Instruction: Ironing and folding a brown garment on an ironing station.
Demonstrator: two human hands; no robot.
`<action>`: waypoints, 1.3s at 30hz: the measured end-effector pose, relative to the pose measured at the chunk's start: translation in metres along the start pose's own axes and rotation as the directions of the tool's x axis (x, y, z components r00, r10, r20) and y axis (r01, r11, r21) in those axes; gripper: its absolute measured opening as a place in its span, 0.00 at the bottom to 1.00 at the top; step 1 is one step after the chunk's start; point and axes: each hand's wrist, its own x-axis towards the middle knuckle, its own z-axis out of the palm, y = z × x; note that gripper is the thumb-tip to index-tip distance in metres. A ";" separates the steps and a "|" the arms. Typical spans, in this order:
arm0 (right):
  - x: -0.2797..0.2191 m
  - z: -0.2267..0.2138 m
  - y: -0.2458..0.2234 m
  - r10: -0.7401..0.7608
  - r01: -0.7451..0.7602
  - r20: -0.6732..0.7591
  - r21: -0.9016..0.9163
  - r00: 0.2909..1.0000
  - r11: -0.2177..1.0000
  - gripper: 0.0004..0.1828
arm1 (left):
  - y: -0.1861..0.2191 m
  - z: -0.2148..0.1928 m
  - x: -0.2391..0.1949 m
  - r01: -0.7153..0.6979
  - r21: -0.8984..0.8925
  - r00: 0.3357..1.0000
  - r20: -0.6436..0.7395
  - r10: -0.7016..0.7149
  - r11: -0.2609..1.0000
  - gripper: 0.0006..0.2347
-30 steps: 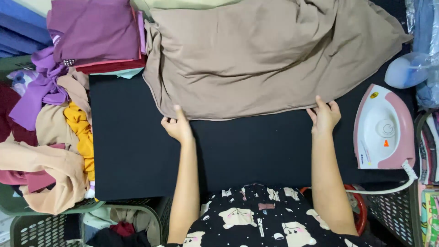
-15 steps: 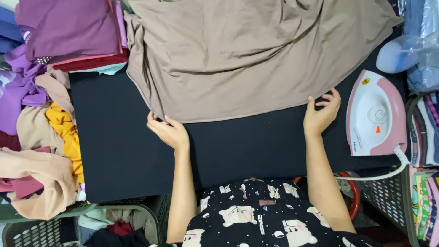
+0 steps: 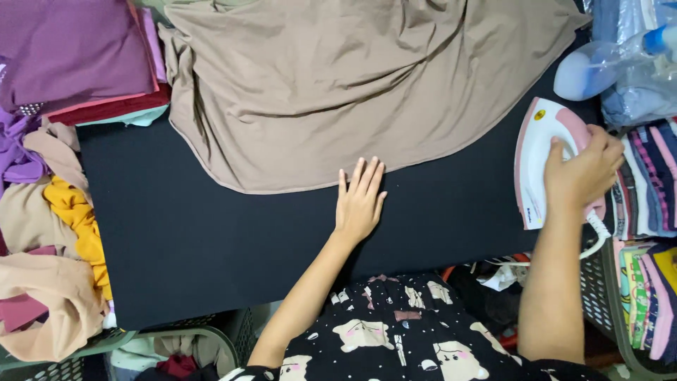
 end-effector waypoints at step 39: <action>0.007 -0.060 -0.165 -0.534 0.306 0.437 0.490 0.724 0.816 0.33 | -0.029 -0.030 -0.063 0.182 0.042 0.981 -0.071 -0.179 0.982 0.29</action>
